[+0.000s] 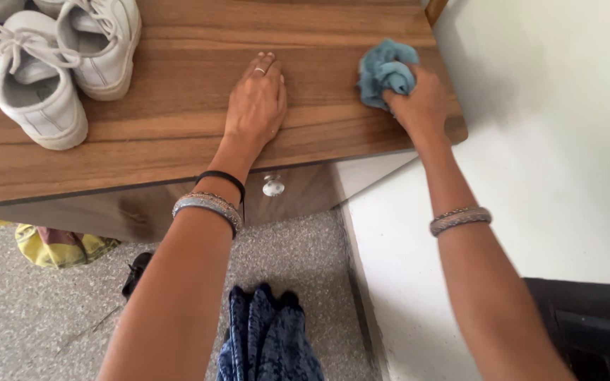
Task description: The person wipes a dark wooden door with a blue cloth, moving from the upper section down to the bottom edge. They then proceed to a wooden cabinet, wiping the top surface and the front doors while moving a pair of white shoes and a small card aside to clean underneath.
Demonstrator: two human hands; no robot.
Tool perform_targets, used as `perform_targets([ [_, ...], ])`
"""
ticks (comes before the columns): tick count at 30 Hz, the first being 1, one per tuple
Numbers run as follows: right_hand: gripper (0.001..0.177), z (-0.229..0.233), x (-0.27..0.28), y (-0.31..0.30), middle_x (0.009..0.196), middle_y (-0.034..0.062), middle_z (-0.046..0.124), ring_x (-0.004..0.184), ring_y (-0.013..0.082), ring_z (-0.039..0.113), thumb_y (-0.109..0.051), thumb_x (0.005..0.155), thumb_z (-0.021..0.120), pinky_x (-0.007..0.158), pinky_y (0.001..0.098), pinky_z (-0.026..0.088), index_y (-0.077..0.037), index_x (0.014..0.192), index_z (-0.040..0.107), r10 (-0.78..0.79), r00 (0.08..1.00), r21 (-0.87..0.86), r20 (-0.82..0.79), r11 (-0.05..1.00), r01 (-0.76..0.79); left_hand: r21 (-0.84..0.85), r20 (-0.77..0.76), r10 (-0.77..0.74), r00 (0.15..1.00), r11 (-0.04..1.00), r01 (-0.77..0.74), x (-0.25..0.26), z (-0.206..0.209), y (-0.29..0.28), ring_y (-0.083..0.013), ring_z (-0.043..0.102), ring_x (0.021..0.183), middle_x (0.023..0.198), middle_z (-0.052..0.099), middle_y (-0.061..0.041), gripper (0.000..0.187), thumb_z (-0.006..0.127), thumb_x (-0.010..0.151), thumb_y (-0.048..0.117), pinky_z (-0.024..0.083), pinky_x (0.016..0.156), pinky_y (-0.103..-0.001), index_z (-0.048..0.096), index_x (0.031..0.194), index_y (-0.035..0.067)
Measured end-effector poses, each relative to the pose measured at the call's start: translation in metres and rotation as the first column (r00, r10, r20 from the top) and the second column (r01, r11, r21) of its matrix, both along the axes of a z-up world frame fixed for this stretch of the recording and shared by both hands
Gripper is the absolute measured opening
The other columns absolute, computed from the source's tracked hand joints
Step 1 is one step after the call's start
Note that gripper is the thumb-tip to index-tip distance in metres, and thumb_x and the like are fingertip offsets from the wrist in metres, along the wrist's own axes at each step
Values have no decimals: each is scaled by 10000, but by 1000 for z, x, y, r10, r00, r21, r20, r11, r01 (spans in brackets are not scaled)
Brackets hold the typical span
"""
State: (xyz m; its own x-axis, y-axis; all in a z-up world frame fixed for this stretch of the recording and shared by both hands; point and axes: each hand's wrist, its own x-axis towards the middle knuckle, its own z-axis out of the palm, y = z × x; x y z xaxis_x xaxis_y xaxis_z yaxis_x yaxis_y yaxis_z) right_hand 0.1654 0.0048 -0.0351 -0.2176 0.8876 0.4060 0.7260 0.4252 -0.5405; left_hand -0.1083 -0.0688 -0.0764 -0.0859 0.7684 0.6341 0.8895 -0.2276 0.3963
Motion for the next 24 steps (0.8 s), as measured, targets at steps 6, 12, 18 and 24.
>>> perform_targets([
  [6, 539, -5, -45, -39, 1069, 229, 734, 904, 429, 697, -194, 631, 875, 771, 501, 557, -85, 1148, 766, -69, 958, 235, 279, 972, 1, -26, -7, 5, 1000, 1000, -5, 5, 4, 0, -383, 549, 1316, 1354, 627, -241, 251, 540, 993, 82, 475, 1074, -451, 659, 1162, -60],
  [12, 358, 21, 13, -22, 1028, 85, 769, 933, 272, 750, -230, 788, 802, 862, 419, 580, -203, 1144, 776, -45, 985, -52, 165, 997, 55, -10, -7, 21, 1000, 1000, -21, 5, 5, -2, -356, 569, 1320, 1341, 645, -219, 239, 549, 1014, 81, 499, 1078, -428, 669, 1174, -50],
  [18, 473, -1, -20, -35, 1056, 182, 729, 913, 429, 694, -197, 599, 867, 725, 522, 551, -93, 1053, 778, -210, 934, 346, 289, 933, 103, -3, -13, 25, 1000, 1000, -25, 5, 7, -2, -359, 577, 1301, 1328, 655, -220, 235, 557, 1008, 87, 499, 1072, -436, 676, 1160, -48],
  [24, 431, 11, 27, -16, 1187, 109, 729, 1064, 371, 723, -226, 800, 821, 924, 477, 582, -193, 1225, 758, 171, 960, 104, 223, 975, -198, 23, -35, 27, 999, 999, -26, 4, 3, -2, -350, 586, 1290, 1324, 660, -205, 241, 561, 1007, 98, 501, 1071, -437, 684, 1164, -38],
])
